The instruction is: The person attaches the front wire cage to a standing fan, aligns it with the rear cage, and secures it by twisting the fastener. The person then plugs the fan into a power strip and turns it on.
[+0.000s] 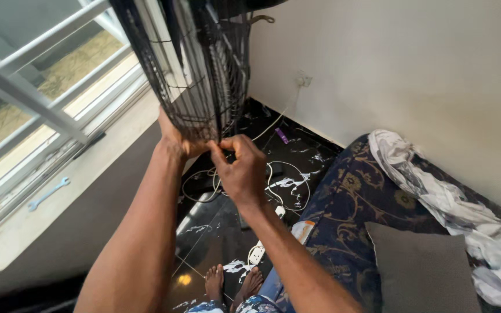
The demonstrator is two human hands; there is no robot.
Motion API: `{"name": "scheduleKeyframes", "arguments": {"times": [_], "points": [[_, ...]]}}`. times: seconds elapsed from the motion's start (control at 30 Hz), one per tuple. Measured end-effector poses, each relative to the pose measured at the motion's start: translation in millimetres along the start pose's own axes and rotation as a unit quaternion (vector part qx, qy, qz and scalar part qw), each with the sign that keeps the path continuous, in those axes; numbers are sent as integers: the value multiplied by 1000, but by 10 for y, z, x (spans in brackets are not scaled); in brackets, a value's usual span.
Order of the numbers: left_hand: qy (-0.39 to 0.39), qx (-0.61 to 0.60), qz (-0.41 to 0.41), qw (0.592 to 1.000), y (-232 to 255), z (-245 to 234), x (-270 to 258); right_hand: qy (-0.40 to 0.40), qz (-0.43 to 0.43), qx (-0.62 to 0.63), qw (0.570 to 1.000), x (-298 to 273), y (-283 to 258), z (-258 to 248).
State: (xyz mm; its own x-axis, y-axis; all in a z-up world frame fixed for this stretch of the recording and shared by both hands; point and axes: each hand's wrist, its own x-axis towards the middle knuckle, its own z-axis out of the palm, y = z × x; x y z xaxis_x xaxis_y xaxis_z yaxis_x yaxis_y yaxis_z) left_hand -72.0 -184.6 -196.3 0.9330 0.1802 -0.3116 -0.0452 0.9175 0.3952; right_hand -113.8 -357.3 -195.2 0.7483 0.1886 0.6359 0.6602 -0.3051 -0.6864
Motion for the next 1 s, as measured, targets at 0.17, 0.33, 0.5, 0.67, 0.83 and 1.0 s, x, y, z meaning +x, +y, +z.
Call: {"name": "scheduleKeyframes", "arguments": {"times": [0.17,0.33,0.5,0.67,0.83,1.0], "points": [[7,54,-93,994,-21,-74,-62,-25,-40,19,999,72,58,-53],[66,44,-67,995,8,-119,152,-34,-28,46,998,112,69,-55],[46,54,-47,996,-36,-135,138,-32,-37,69,996,92,76,-70],[62,88,-44,993,-7,-80,110,-25,-32,59,997,97,77,-66],[100,103,-38,989,-12,-55,106,-7,-48,59,997,56,99,-47],[80,91,-52,991,7,-11,82,8,-38,60,997,48,72,9]]}}
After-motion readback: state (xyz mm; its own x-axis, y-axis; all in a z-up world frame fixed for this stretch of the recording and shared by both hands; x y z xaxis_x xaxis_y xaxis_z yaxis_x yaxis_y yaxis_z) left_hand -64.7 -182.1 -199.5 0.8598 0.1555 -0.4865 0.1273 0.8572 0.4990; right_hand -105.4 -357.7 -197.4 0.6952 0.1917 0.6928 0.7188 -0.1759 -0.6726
